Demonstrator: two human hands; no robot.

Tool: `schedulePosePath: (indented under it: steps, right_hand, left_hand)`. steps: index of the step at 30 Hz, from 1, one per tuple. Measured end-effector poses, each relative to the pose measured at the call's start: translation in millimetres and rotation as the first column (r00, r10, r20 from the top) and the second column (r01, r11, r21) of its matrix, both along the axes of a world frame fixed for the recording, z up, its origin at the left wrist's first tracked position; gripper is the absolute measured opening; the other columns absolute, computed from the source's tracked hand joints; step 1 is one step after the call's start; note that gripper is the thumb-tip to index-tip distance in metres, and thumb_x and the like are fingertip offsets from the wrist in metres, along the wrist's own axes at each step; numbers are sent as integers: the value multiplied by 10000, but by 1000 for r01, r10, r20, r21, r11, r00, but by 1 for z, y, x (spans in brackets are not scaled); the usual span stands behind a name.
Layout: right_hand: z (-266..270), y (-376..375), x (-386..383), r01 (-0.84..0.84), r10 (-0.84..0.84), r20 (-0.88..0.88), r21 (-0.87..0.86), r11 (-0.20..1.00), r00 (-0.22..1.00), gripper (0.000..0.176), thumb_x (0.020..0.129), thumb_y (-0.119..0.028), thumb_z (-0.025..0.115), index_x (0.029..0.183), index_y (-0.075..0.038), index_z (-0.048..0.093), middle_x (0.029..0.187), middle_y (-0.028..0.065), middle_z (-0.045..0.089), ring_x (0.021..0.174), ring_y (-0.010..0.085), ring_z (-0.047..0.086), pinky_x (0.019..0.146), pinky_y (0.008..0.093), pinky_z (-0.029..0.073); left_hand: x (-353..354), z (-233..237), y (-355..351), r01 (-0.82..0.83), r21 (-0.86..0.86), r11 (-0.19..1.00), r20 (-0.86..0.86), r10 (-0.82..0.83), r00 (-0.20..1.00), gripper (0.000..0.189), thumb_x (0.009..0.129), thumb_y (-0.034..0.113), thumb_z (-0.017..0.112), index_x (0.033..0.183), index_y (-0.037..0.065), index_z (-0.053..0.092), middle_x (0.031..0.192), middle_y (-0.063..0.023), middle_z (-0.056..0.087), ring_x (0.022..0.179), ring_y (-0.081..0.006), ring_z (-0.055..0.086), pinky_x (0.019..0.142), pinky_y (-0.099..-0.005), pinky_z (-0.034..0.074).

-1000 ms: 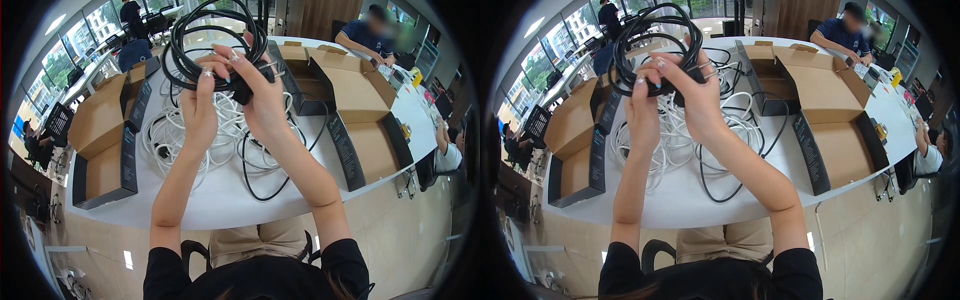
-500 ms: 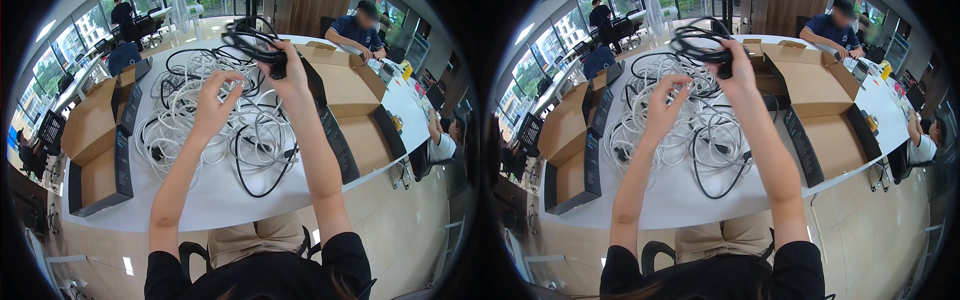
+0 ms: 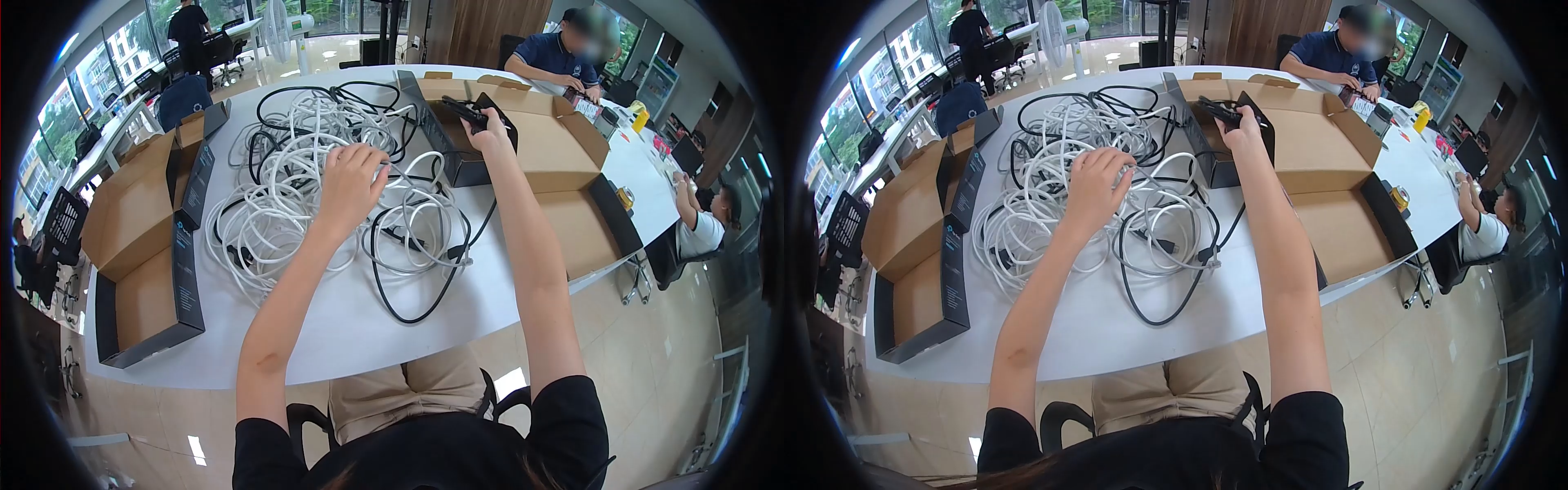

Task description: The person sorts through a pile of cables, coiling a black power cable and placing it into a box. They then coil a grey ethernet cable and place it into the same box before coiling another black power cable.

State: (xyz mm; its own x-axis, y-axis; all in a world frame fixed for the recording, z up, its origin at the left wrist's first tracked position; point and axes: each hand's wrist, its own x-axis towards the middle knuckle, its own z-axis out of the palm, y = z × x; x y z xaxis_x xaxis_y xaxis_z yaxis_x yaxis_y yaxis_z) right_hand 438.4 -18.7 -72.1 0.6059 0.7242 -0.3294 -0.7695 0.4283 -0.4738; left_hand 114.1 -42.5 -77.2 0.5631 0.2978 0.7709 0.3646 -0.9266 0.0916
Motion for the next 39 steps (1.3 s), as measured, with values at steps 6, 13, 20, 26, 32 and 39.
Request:
schedulePosePath:
  steps: [6, 13, 20, 26, 32, 39]
  right_hand:
    - [-61, 28, 44, 110, -115, -4, -265, 958, 993, 91, 779, -118, 601, 821, -110, 521, 814, 54, 609, 807, 258, 621, 719, 521, 473]
    - [-58, 25, 25, 64, 54, 249, -443, 894, 967, 309, 653, -94, 751, 918, -25, 608, 984, 128, 610, 862, 267, 597, 755, 458, 488]
    - [-38, 15, -7, 370, -49, 531, -518, 771, 846, 417, 591, -68, 749, 961, 55, 601, 1061, 170, 591, 903, 252, 589, 759, 364, 496]
    - [-27, 24, 6, 286, -29, 516, -426, 858, 856, 367, 637, -48, 658, 976, 74, 590, 1093, 193, 558, 957, 284, 547, 805, 396, 449]
    - [22, -14, -65, 20, 253, 730, -343, 939, 635, 347, 782, -126, 623, 1084, 24, 544, 1083, 138, 563, 1001, 220, 533, 817, 379, 451]
    - [56, -68, -157, -174, 304, 813, -436, 883, -496, 254, 830, -197, 599, 1000, -10, 628, 854, 70, 649, 793, 124, 593, 717, 244, 452]
  left_hand:
    - [0, 0, -1, -3, -4, 1000, 0, 3, 1000, 137, 802, 154, 552, 917, 88, 586, 935, -42, 581, 993, -205, 509, 906, -369, 309]
    - [-17, 32, -12, 169, -284, 944, 20, -170, 985, 162, 783, 20, 491, 915, 39, 583, 929, -73, 612, 893, -221, 571, 809, -329, 407]
    - [-113, 142, -141, 428, 80, 900, 173, -436, 883, 182, 725, -30, 503, 834, 54, 622, 859, -74, 635, 819, -188, 590, 693, -308, 464]
    - [-191, 179, -191, 542, -104, 834, -242, -550, 799, 264, 744, 47, 585, 965, 191, 565, 1062, 32, 438, 1003, -210, 464, 733, -396, 492]
    - [-194, 75, -197, -123, 336, 934, 608, -116, 785, 404, 746, 92, 530, 502, 123, 209, 519, 77, 337, 437, -11, 406, 470, -137, 282]
    - [-190, 146, -177, 538, 130, 833, -91, -530, 843, 226, 702, 64, 636, 871, 209, 594, 969, 68, 495, 876, -165, 510, 657, -333, 454]
